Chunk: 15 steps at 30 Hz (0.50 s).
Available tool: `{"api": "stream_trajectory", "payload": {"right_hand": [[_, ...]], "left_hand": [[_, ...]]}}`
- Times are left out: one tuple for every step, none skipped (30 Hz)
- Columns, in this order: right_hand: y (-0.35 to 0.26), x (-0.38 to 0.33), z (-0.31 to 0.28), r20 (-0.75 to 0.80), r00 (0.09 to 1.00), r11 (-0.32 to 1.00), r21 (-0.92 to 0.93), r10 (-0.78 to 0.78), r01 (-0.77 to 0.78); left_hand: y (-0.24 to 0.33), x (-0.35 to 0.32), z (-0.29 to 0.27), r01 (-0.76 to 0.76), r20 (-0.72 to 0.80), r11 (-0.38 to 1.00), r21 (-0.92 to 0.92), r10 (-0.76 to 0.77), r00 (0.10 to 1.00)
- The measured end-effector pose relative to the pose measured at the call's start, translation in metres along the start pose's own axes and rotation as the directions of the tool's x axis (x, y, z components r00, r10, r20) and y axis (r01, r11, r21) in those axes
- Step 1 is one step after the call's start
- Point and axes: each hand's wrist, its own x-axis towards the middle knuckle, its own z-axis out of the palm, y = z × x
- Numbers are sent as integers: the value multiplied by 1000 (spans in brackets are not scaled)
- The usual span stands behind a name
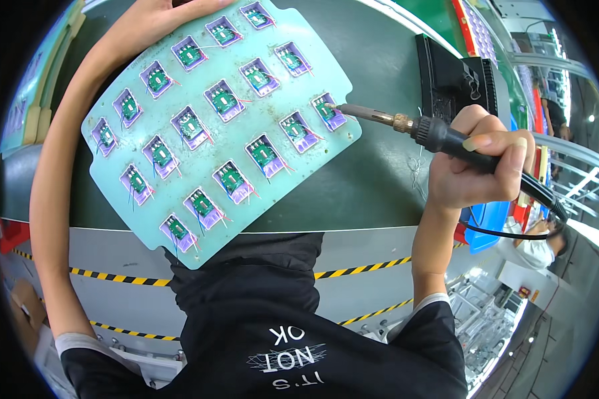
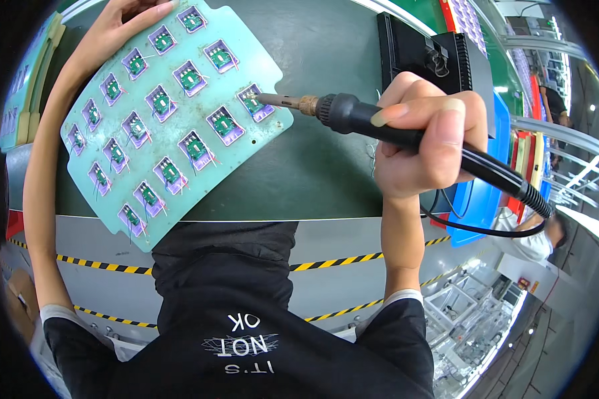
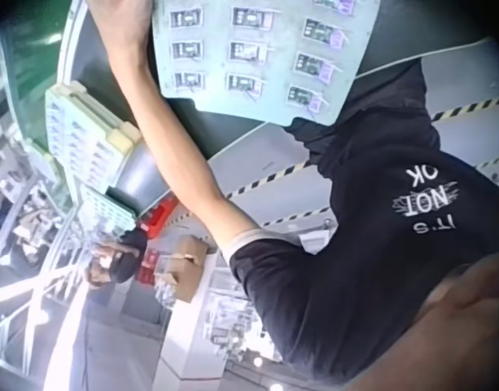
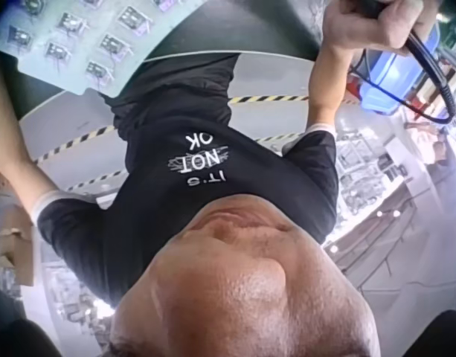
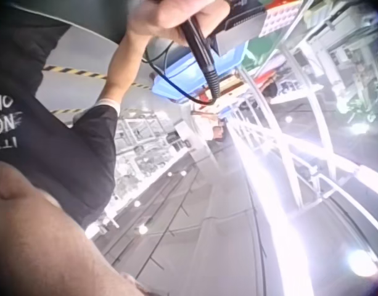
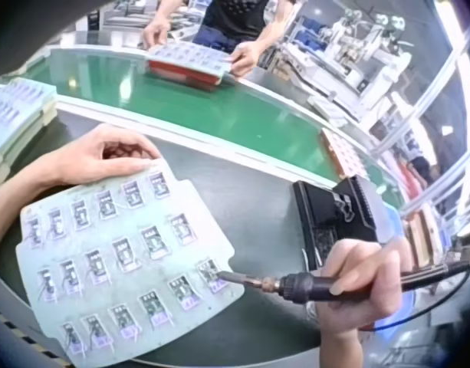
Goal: Soldering components on a printed circuit board at an assembly line.
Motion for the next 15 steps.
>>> {"api": "stream_trajectory", "payload": {"right_hand": [[2, -1, -6, 38, 999, 998, 51, -27, 25], [4, -2, -11, 76, 996, 993, 104, -55, 47], [4, -2, -11, 89, 995, 993, 114, -49, 39], [4, -2, -10, 91, 995, 992, 120, -49, 38], [5, -3, -10, 64, 997, 992, 120, -53, 46], [5, -3, -8, 38, 998, 991, 125, -58, 53], [4, -2, -5, 41, 998, 991, 127, -56, 50], [2, -2, -1, 52, 998, 999, 19, -42, 41], [1, -3, 1, 61, 998, 995, -92, -28, 34], [1, -4, 2, 63, 998, 994, -101, -26, 32], [1, -6, 0, 62, 998, 994, -103, -20, 26], [0, -5, 4, 63, 998, 997, -76, -19, 24], [0, -4, 7, 64, 998, 998, -61, -21, 24], [-1, -3, 10, 66, 997, 999, -46, -25, 28], [-1, -3, 8, 68, 997, 998, -57, -27, 31]], "left_hand": [[-2, 6, 5, -4, 11, 1000, 7, 4, 1000], [-5, 12, 10, -7, 22, 1000, 13, 7, 1000], [-3, 10, 8, -1, 18, 1000, 18, 1, 1000], [-1, 8, 6, -2, 19, 1000, 18, 2, 1000], [0, 8, 5, -5, 22, 1000, 16, 5, 1000], [1, 6, 3, 0, 18, 1000, 17, 0, 1000], [1, 5, 3, 2, 17, 1000, 19, -3, 1000], [0, 6, 3, 2, 19, 1000, 17, -2, 1000], [-2, 6, 4, 0, 20, 1000, 11, 0, 1000], [-4, 8, 6, -22, 24, 1000, 11, 22, 999], [-7, 11, 9, -46, 30, 999, 7, 46, 998], [-4, 6, 3, -37, 21, 999, 18, 36, 999], [-1, 1, -1, -17, 25, 1000, 15, 17, 1000], [1, -3, -5, 3, 29, 1000, 13, -3, 1000], [-1, 0, -4, -4, 32, 1000, 5, 3, 999]]}}
